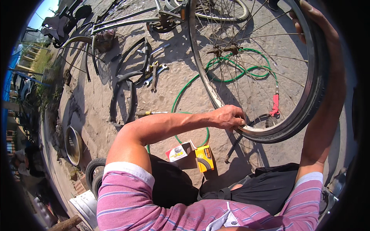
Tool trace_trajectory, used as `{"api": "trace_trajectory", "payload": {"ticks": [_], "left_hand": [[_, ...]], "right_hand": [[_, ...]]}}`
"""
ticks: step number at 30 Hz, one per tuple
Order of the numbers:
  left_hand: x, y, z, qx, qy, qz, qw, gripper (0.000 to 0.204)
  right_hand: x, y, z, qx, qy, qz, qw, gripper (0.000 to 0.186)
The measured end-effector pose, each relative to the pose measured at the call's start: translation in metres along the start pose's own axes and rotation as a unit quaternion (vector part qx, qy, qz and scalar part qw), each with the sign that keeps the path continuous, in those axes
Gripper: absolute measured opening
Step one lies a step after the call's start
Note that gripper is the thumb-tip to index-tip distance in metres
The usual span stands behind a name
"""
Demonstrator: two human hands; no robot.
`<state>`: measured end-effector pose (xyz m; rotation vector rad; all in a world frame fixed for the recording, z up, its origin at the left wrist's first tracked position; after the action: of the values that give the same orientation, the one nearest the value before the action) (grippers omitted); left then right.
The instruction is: The person removes a bicycle tire from the rim, inserts a new inner tube, and reinflates it using a hose. The person then remounts the tire onto the rim and secures it.
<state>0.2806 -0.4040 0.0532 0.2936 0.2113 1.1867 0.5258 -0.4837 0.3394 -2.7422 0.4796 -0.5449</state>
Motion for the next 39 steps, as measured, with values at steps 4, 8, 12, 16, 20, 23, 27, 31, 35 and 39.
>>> {"api": "trace_trajectory", "payload": {"ticks": [4,8,12,16,20,23,27,31,35,39], "left_hand": [[0.004,-0.004,-0.004,-0.049,0.103,-0.038,0.993,0.036],[0.006,0.001,0.001,0.06,-0.073,0.046,0.994,0.03],[0.004,-0.009,-0.006,-0.039,0.057,-0.014,0.998,0.025],[0.006,-0.002,0.007,0.015,0.009,-0.009,1.0,0.025],[0.005,-0.004,0.003,0.039,-0.051,-0.015,0.998,0.028],[0.01,-0.001,-0.011,-0.034,0.079,-0.057,0.995,0.03],[0.004,0.003,0.015,0.031,0.03,0.023,0.999,0.034],[0.004,-0.002,0.007,0.016,0.007,-0.033,0.999,0.03],[0.005,0.003,0.005,-0.01,0.018,-0.023,1.0,0.031],[0.003,0.001,0.008,0.039,-0.052,-0.015,0.998,0.036]], "right_hand": [[0.007,0.004,-0.003,-0.003,-0.002,0.009,1.0,0.029],[-0.019,-0.015,-0.004,0.011,-0.031,0.008,0.999,0.028],[-0.014,-0.013,-0.01,0.011,-0.013,-0.003,1.0,0.028],[-0.014,-0.008,-0.006,0.008,-0.018,-0.003,1.0,0.028],[-0.017,-0.007,-0.009,0.009,-0.02,-0.006,1.0,0.028],[-0.019,-0.008,-0.011,0.011,-0.019,-0.008,1.0,0.028],[-0.019,-0.009,-0.01,0.013,-0.018,-0.012,1.0,0.028],[-0.022,-0.008,-0.013,0.011,-0.022,-0.012,1.0,0.028],[-0.02,-0.006,-0.015,0.008,-0.021,-0.012,1.0,0.028],[-0.02,-0.007,-0.017,0.007,-0.022,-0.014,1.0,0.028]]}}
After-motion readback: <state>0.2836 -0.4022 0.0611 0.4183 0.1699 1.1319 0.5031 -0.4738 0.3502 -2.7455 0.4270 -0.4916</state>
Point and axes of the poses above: each hand's wrist, its own y-axis away from the middle knuckle, its own x-axis out of the back of the hand, z = x × y, the point moved 1 cm from there along -y, towards the middle knuckle, and after that the axes turned 11 degrees about -z, right-handed, at the moved point
